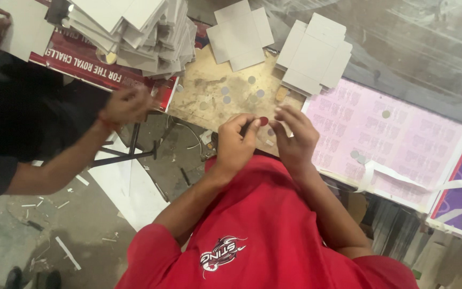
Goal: The person assembles flat paper box blanks by folding the flaps and applying small circular stickers to secure the joints. They handle the paper pieces one at a time, fold the sides, and press the stickers onto the flaps to complete the box shape.
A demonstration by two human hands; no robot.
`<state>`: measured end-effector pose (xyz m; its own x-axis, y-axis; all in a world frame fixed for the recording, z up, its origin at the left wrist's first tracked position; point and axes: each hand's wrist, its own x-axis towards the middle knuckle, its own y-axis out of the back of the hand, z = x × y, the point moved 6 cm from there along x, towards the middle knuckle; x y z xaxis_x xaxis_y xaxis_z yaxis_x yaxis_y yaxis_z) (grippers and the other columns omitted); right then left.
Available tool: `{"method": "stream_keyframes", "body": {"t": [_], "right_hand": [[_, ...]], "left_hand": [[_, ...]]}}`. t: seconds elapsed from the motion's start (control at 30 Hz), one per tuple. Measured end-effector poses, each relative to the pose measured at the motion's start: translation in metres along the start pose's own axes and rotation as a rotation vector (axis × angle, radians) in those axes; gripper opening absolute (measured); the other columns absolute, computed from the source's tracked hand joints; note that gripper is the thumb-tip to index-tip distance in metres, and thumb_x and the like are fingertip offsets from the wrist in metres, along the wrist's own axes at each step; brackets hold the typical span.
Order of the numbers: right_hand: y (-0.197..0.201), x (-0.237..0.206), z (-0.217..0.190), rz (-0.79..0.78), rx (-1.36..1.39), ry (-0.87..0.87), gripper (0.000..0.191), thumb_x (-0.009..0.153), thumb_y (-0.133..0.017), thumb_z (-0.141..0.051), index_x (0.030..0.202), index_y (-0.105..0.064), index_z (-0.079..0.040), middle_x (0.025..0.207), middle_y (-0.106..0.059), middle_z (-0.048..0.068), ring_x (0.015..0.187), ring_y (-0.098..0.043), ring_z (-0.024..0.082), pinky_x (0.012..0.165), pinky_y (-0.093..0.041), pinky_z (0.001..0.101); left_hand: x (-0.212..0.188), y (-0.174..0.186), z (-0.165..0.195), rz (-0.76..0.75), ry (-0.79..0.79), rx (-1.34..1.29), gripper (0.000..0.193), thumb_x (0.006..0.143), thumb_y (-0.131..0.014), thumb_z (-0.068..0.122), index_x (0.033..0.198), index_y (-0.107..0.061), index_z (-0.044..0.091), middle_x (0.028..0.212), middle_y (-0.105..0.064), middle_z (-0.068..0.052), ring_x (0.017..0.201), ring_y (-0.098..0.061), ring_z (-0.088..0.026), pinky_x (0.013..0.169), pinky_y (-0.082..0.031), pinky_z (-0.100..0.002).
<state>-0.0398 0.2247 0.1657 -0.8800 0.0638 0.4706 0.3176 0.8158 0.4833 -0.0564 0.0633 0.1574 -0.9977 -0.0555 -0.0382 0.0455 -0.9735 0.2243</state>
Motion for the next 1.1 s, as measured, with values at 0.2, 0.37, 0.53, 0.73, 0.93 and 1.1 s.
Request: {"method": "stream_keyframes", "body": {"t": [0.2, 0.37, 0.53, 0.73, 0.93, 1.1], "right_hand": [[-0.006, 0.009, -0.019, -0.09, 0.012, 0.041, 0.015, 0.094, -0.075, 0.006, 0.107, -0.071, 0.002, 0.107, -0.071, 0.016, 0.097, -0.072, 0.027, 0.082, -0.06, 0.0348], [-0.009, 0.013, -0.004, -0.463, 0.213, -0.142, 0.009, 0.096, -0.068, 0.003, 0.105, -0.069, 0.002, 0.098, -0.072, 0.014, 0.09, -0.072, 0.024, 0.08, -0.056, 0.0316], [-0.011, 0.005, 0.032, -0.567, 0.441, -0.502, 0.015, 0.103, -0.059, -0.003, 0.112, -0.07, 0.0, 0.091, -0.075, 0.007, 0.085, -0.071, 0.015, 0.08, -0.057, 0.03], [-0.039, -0.027, 0.061, -0.368, 1.137, -0.793, 0.013, 0.098, -0.07, -0.013, 0.107, -0.067, -0.004, 0.091, -0.071, 0.008, 0.083, -0.069, 0.019, 0.08, -0.058, 0.037], [-0.057, -0.049, 0.064, -0.663, 1.708, -0.919, 0.02, 0.1, -0.077, -0.019, 0.107, -0.061, -0.009, 0.089, -0.065, 0.004, 0.082, -0.066, 0.017, 0.084, -0.059, 0.0433], [-0.057, -0.057, 0.095, -0.462, 1.221, -1.06, 0.021, 0.106, -0.071, -0.021, 0.108, -0.064, -0.002, 0.091, -0.064, 0.005, 0.078, -0.061, 0.013, 0.075, -0.054, 0.0312]], "left_hand": [[-0.001, 0.001, 0.01, -0.053, -0.139, 0.078, 0.009, 0.094, -0.067, 0.004, 0.099, -0.072, -0.001, 0.09, -0.072, -0.014, 0.08, -0.071, -0.025, 0.071, -0.055, -0.034], [-0.01, 0.005, 0.017, -0.128, -0.321, 0.234, 0.007, 0.095, -0.066, 0.002, 0.101, -0.069, 0.001, 0.092, -0.07, -0.015, 0.083, -0.067, -0.031, 0.074, -0.052, -0.038], [-0.006, -0.001, -0.007, -0.198, 0.013, -0.167, 0.009, 0.098, -0.067, 0.005, 0.101, -0.073, -0.001, 0.085, -0.071, -0.008, 0.069, -0.063, -0.015, 0.06, -0.05, -0.03], [-0.006, -0.023, -0.03, -0.314, 0.348, -0.752, 0.013, 0.101, -0.064, 0.006, 0.099, -0.072, -0.005, 0.079, -0.069, -0.004, 0.062, -0.056, -0.006, 0.056, -0.045, -0.022], [-0.012, -0.033, -0.033, -0.455, 0.352, -0.611, 0.012, 0.1, -0.065, 0.005, 0.102, -0.072, -0.004, 0.077, -0.068, -0.003, 0.061, -0.056, -0.005, 0.056, -0.045, -0.021], [0.0, -0.018, -0.033, -0.349, 0.352, -0.542, 0.012, 0.099, -0.067, 0.006, 0.1, -0.074, -0.004, 0.078, -0.07, -0.002, 0.059, -0.052, -0.004, 0.054, -0.043, -0.02]]}}
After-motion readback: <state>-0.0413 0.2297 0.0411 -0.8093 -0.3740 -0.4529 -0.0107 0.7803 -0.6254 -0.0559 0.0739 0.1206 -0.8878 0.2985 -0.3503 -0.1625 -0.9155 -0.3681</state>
